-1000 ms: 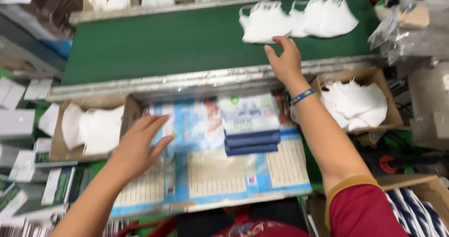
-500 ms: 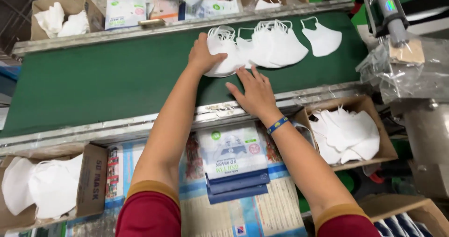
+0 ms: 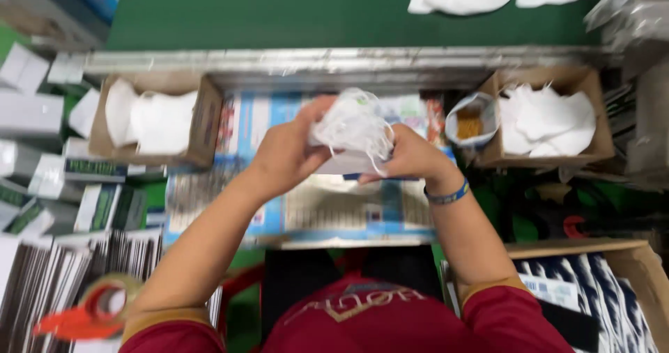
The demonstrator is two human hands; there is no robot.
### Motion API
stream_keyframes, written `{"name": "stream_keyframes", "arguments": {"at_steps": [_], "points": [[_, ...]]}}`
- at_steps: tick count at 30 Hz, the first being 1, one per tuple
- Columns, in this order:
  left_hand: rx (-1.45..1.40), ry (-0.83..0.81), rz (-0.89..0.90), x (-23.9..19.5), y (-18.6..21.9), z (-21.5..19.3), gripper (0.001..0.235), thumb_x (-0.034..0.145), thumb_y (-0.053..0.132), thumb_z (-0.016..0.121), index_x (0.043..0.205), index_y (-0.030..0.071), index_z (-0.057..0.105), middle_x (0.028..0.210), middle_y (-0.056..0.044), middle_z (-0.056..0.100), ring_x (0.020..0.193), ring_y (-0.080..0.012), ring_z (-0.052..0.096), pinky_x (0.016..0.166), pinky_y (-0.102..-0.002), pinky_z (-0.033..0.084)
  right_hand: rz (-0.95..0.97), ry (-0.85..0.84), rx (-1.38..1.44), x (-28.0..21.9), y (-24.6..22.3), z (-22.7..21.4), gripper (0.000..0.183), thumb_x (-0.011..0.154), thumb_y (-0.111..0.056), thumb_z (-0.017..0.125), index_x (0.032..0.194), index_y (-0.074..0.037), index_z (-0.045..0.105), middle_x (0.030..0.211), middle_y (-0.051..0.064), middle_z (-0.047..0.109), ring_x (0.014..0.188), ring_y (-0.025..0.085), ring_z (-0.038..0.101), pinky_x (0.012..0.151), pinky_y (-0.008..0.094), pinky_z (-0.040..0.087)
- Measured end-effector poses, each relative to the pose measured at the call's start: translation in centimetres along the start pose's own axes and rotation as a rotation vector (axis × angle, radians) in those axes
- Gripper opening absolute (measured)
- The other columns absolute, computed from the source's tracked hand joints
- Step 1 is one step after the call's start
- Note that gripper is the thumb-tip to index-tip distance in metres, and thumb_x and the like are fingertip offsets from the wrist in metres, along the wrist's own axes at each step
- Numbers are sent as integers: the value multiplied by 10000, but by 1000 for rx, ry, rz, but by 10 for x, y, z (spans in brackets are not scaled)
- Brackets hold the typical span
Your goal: Packaging face masks into plastic bags and then into cardboard boxes in a manufacturing environment.
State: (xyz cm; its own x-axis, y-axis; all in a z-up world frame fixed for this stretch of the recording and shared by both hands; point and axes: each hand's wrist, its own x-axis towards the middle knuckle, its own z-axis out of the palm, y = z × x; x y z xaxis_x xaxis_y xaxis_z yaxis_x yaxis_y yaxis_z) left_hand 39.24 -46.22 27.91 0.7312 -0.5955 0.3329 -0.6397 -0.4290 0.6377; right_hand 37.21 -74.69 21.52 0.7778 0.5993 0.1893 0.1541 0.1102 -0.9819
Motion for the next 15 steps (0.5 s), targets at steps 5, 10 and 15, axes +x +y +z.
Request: {"name": "stream_keyframes", "arguments": {"at_steps": [5,10,15], "points": [[41,60,55,-81,-18,24,1008,706,169,862,1559,102,328,1332,-142,658,1177,-377,639,1018,-464,464,244,234,-242,-27,79,68,437,844,-123,886,1258,-28,783,1191,133,809,1080,168,695,977,347,574],[-59,149,-185,-134,-115,91,884,687,196,871,1457,69,456,1265,-164,657,1178,-410,580,1030,-477,410,60,233,-622,-11,72,111,908,616,-95,795,1478,-27,516,1359,157,584,1257,275,510,1074,409,413],[7,263,-8,-127,-100,98,499,764,238,807,1200,55,647,1212,-168,680,1193,-394,598,1048,-469,429,119,356,-1007,-22,105,114,569,793,-204,894,1323,-257,693,1195,65,687,1181,300,600,1042,419,476]]}}
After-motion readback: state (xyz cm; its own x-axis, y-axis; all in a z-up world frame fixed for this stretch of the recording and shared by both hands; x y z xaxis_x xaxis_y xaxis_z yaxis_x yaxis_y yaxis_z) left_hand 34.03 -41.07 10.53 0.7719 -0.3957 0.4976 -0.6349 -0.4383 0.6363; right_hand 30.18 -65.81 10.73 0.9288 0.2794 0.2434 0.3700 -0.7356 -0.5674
